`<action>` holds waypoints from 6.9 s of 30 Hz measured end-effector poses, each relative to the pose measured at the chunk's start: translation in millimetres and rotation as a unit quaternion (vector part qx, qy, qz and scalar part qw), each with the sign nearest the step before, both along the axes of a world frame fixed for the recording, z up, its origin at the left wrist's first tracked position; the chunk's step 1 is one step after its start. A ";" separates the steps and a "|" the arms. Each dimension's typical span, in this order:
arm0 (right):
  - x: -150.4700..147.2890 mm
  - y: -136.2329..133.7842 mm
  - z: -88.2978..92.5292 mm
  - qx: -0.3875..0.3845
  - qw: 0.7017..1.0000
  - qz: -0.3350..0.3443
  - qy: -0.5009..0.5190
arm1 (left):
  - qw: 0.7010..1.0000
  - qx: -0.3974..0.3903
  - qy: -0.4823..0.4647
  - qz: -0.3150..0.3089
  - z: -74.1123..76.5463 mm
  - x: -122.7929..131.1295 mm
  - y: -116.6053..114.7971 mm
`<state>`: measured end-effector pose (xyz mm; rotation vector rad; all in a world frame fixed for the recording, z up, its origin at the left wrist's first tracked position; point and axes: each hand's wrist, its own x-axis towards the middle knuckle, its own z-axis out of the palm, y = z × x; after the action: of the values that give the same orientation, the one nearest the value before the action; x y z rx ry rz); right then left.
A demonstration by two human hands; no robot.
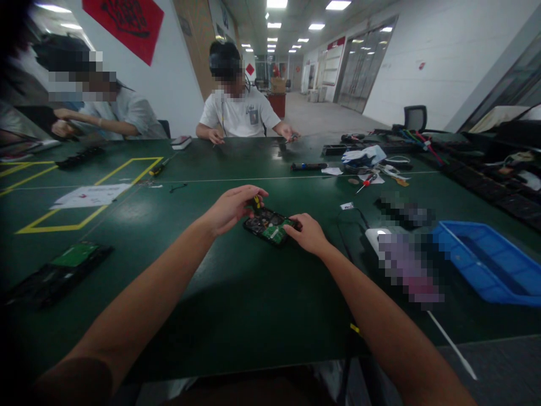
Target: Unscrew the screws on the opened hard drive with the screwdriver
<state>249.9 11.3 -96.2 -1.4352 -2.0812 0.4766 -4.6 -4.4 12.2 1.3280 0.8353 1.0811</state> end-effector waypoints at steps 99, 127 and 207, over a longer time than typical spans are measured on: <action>1.2 1.1 -1.2 -0.002 1.000 0.006 0.001 | 0.998 -0.016 -0.068 -0.010 2.9 -1.8 0.2; 1.0 0.2 -1.1 0.000 1.000 0.007 0.009 | 0.998 -0.007 -0.058 0.013 0.5 2.1 -0.1; -0.1 -0.3 0.0 0.012 1.000 0.009 0.004 | 0.998 0.051 -0.018 0.033 -6.4 3.3 2.2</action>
<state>249.8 11.0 -96.2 -1.3985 -2.0884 0.4627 -1.2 -2.2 5.9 1.3697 0.8102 1.2108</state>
